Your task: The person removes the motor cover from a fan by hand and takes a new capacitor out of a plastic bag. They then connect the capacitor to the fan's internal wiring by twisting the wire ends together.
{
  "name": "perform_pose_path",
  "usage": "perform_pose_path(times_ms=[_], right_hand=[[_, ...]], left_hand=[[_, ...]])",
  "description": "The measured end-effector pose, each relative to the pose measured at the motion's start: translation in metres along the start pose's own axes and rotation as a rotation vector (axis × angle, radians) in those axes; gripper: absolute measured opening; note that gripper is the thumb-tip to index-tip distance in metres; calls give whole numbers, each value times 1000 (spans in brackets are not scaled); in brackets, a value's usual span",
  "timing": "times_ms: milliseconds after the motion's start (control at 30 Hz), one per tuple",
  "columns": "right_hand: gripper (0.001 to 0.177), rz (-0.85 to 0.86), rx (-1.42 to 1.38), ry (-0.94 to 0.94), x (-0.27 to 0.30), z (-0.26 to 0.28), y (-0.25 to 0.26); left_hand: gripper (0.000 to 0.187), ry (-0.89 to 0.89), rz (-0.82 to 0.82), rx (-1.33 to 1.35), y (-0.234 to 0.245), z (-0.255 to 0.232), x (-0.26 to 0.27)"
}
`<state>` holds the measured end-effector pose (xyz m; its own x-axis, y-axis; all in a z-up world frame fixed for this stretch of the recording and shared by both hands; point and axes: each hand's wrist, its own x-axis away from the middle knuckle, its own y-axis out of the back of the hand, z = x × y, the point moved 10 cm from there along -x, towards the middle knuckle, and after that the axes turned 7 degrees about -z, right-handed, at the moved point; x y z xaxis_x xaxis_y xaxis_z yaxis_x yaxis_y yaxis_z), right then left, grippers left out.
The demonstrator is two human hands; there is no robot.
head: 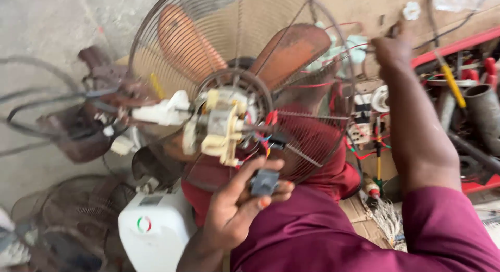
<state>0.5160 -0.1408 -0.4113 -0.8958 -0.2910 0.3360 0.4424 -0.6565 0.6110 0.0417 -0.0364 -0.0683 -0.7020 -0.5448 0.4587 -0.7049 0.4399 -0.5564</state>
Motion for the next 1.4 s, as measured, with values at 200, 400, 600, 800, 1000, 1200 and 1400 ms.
perform_pose_path(times_ms=[200,400,600,800,1000,1200,1400], right_hand=[[42,168,-821,15,146,143,63],[14,656,-696,592,314,276,84],[33,803,-296,969,410,331,52],[23,606,-314,922,405,315,34],[18,489,-592,546,379,294,6],[19,479,-602,530,380,300,-1],[19,499,-610,478,379,296,-4]], left_hand=[[60,-4,86,193,-9,5,-8],[57,-132,72,134,-2,9,-2],[61,-128,35,-63,7,6,7],[56,-315,-76,-353,2,-29,13],[44,-598,-352,-437,38,-65,24],[46,-698,-412,-578,44,-76,18],[50,-690,-382,-532,44,-74,12]])
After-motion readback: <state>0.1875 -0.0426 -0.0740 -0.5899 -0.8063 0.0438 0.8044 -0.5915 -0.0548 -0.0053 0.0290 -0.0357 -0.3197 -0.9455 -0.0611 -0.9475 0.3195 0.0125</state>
